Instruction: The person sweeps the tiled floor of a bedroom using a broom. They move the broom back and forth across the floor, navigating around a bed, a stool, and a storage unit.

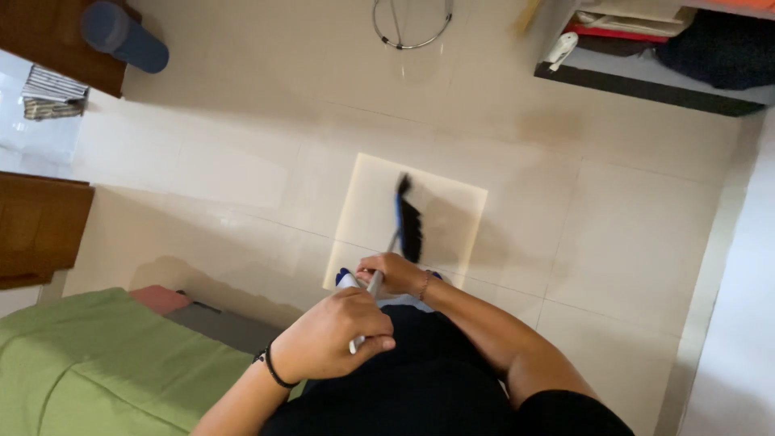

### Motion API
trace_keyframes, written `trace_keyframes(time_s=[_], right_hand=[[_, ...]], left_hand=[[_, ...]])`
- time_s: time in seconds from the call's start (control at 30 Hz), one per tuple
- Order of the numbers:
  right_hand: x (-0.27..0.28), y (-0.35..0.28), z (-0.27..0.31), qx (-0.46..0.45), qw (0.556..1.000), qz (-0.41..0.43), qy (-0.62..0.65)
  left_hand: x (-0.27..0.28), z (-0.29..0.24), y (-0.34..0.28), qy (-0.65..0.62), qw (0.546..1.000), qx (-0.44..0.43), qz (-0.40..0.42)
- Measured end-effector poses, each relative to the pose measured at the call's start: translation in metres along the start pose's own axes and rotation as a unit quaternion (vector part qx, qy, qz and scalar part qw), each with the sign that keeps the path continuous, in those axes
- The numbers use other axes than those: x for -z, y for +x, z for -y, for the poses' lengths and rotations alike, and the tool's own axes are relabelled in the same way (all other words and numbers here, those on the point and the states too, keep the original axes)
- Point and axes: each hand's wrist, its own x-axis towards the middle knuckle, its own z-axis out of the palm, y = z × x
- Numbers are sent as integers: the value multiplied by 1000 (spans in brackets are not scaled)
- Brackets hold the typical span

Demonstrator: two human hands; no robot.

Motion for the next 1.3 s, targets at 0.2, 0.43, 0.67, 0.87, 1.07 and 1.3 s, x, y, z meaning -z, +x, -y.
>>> trace_keyframes(time_s=[0.2, 0.43, 0.67, 0.87, 1.07, 1.3], right_hand=[[36, -21, 29, 129, 990, -56, 8], [62, -132, -21, -92, 984, -112, -102], [38, -134, -100, -177, 976, -59, -109], [12, 3, -36, -15, 999, -45, -12], [18, 98, -15, 111, 994, -3, -22], [76, 36, 18, -51, 986, -130, -87]], left_hand=[[16, -30, 15, 47, 991, -97, 80], [-38, 49, 24, -143, 975, -143, 93], [-63, 110, 40, -200, 972, -15, 124], [41, 71, 17, -49, 994, -65, 71], [97, 49, 22, 14, 981, -141, 136], [113, 88, 52, -134, 945, -241, 175]])
